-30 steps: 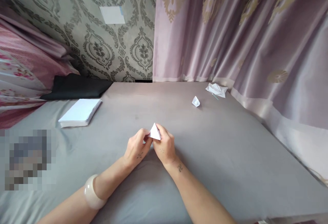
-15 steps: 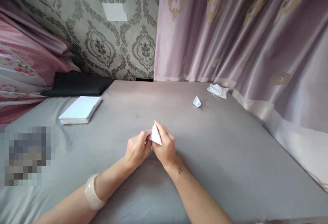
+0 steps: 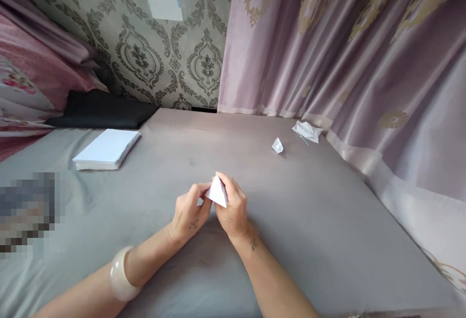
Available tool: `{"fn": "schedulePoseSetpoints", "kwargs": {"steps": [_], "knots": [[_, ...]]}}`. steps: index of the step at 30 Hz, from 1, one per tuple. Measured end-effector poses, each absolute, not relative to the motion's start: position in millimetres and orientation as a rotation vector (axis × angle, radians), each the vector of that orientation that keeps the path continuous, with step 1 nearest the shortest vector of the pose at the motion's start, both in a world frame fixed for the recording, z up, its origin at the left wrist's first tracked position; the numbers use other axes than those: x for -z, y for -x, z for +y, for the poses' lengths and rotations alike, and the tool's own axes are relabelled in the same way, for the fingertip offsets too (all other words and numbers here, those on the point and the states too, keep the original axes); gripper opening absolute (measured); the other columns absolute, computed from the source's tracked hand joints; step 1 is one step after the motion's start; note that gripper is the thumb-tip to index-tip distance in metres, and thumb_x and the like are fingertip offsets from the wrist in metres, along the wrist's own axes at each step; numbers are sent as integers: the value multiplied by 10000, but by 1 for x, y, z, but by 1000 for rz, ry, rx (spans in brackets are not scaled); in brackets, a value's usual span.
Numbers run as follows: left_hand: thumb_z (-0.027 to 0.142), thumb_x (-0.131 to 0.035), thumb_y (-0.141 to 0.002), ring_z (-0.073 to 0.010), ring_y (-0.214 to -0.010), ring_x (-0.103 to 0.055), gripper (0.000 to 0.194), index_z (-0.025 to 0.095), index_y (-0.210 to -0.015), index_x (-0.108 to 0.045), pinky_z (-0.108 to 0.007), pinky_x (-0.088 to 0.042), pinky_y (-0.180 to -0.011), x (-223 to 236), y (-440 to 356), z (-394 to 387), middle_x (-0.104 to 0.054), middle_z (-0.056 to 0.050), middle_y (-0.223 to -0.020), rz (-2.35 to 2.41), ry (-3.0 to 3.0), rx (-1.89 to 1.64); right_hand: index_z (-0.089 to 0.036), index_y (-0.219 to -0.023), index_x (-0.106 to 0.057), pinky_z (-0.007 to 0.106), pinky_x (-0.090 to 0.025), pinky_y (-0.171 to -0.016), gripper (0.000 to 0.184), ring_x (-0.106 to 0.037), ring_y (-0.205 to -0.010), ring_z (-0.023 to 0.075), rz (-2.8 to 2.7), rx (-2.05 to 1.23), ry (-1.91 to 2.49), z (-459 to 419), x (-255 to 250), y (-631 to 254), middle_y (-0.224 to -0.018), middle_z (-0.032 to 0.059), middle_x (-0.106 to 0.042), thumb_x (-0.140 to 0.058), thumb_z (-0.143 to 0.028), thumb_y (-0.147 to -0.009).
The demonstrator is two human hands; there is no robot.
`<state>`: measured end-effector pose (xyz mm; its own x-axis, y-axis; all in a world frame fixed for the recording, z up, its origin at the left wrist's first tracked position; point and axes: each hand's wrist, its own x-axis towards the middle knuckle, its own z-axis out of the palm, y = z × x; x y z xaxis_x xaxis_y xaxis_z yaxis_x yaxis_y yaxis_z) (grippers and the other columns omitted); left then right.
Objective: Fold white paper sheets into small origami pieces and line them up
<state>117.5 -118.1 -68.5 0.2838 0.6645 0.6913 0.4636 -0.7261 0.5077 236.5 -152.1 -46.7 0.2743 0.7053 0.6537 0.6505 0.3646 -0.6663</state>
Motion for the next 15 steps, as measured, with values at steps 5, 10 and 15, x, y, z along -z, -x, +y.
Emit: {"fn": "schedulePoseSetpoints", "kwargs": {"steps": [5, 10, 15], "knots": [[124, -482, -877, -133, -723, -665, 212, 208, -1058, -555, -227, -497, -679, 68, -107, -105, -710, -34, -861, 929, -2350, -1459, -229, -1270, -508, 340, -565, -842, 472, -645, -1027, 194, -1513, -545, 1215, -153, 34, -251, -1167, 82, -660, -536, -121, -811], [121, -479, -839, -154, -858, -667, 244, 213, -1057, -539, -256, -522, -756, 64, -103, -102, -693, -54, -962, 914, -2096, -1406, -236, -1283, -482, 350, -575, -805, 521, -623, -1058, 203, -1480, -706, 1159, -156, 26, -254, -1202, 91, -622, -456, -83, -786], [201, -538, -863, -147, -781, -672, 105, 202, -964, -510, -258, -537, -710, 61, -111, -106, -674, -32, -864, 865, -1736, -1349, -242, -1184, -502, 344, -554, -758, 403, -620, -911, 189, -1527, -206, 1284, -161, 30, -234, -1035, 71, -617, -565, -144, -799]]}}
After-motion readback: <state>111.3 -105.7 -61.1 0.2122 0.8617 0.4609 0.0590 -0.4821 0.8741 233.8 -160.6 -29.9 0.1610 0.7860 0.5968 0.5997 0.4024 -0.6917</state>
